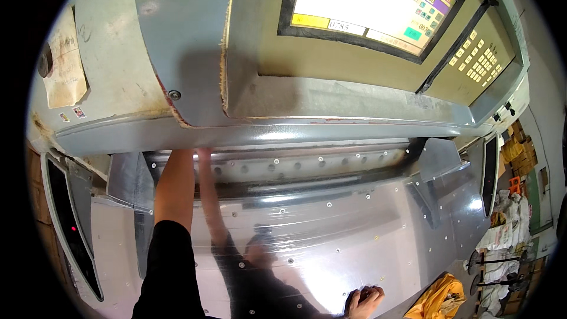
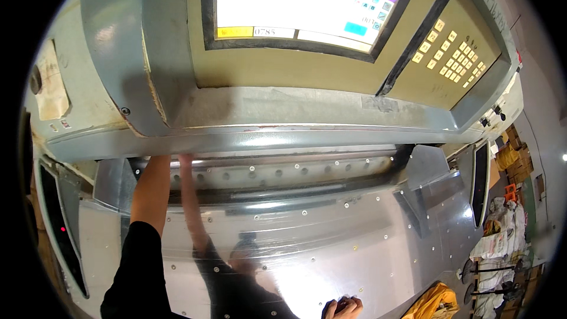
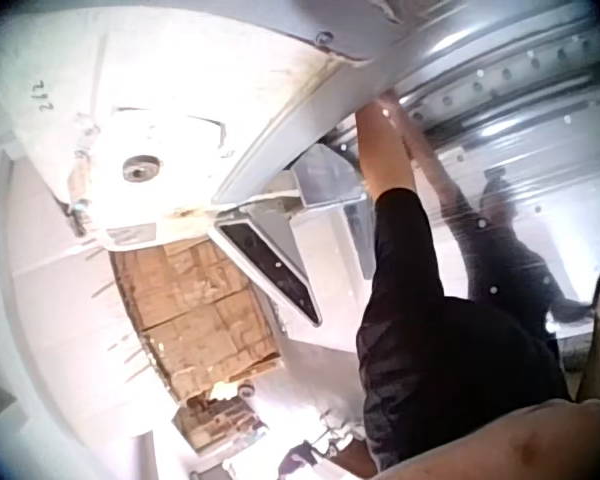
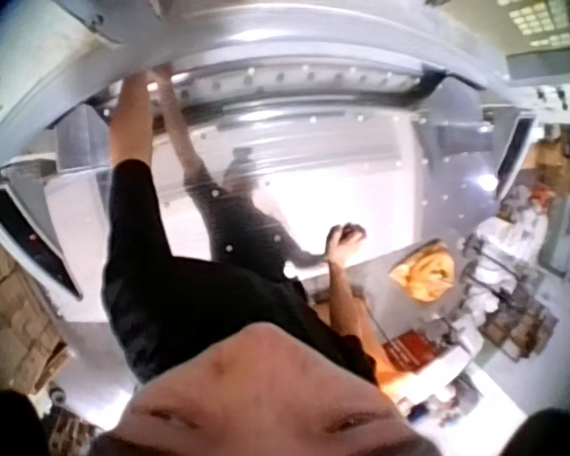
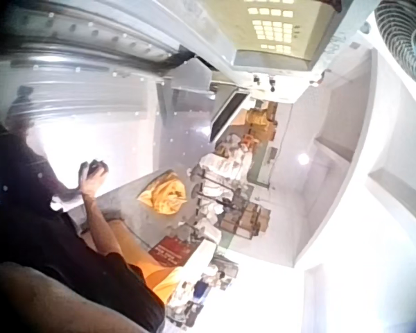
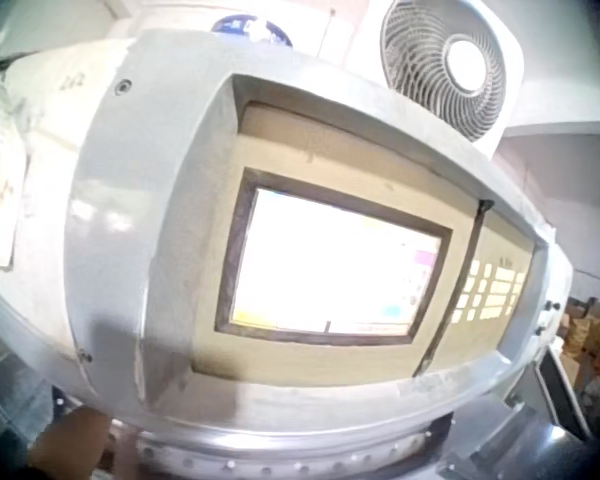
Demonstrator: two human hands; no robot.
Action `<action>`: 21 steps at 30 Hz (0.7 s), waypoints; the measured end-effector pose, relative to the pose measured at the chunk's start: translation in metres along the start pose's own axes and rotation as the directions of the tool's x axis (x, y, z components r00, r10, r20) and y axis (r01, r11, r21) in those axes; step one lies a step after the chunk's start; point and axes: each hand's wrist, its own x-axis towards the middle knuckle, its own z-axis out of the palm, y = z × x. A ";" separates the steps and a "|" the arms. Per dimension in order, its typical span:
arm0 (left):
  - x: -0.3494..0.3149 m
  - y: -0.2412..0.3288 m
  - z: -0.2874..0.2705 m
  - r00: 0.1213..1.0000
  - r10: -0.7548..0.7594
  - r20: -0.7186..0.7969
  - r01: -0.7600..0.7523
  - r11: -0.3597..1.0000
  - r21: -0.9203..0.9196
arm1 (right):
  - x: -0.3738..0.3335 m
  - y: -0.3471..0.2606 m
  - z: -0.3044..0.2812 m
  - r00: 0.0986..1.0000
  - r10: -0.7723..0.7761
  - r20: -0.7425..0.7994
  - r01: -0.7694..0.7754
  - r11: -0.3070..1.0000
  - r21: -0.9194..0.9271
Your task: The person loads large white paper sheets into a guillotine paper cutter, aligns them against the guide, and operates the machine to cut the sheets into smaller pieces. The person then collects the cut pieces and stacks them on the machine's output tray.
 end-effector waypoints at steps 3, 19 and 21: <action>-0.005 0.001 -0.007 0.999 0.013 0.033 -0.012 0.999 -0.036 | -0.003 -0.007 0.000 0.999 0.038 0.007 -0.038 0.999 -0.021; -0.397 -0.081 -0.448 0.942 0.252 -0.224 -0.202 0.954 0.223 | 0.028 0.096 -0.026 0.917 0.376 0.135 -0.352 0.601 0.717; -0.443 -0.094 -0.478 0.734 0.524 -0.432 -0.175 0.761 0.625 | 0.037 0.219 -0.012 0.855 0.475 -0.208 -0.270 0.750 0.604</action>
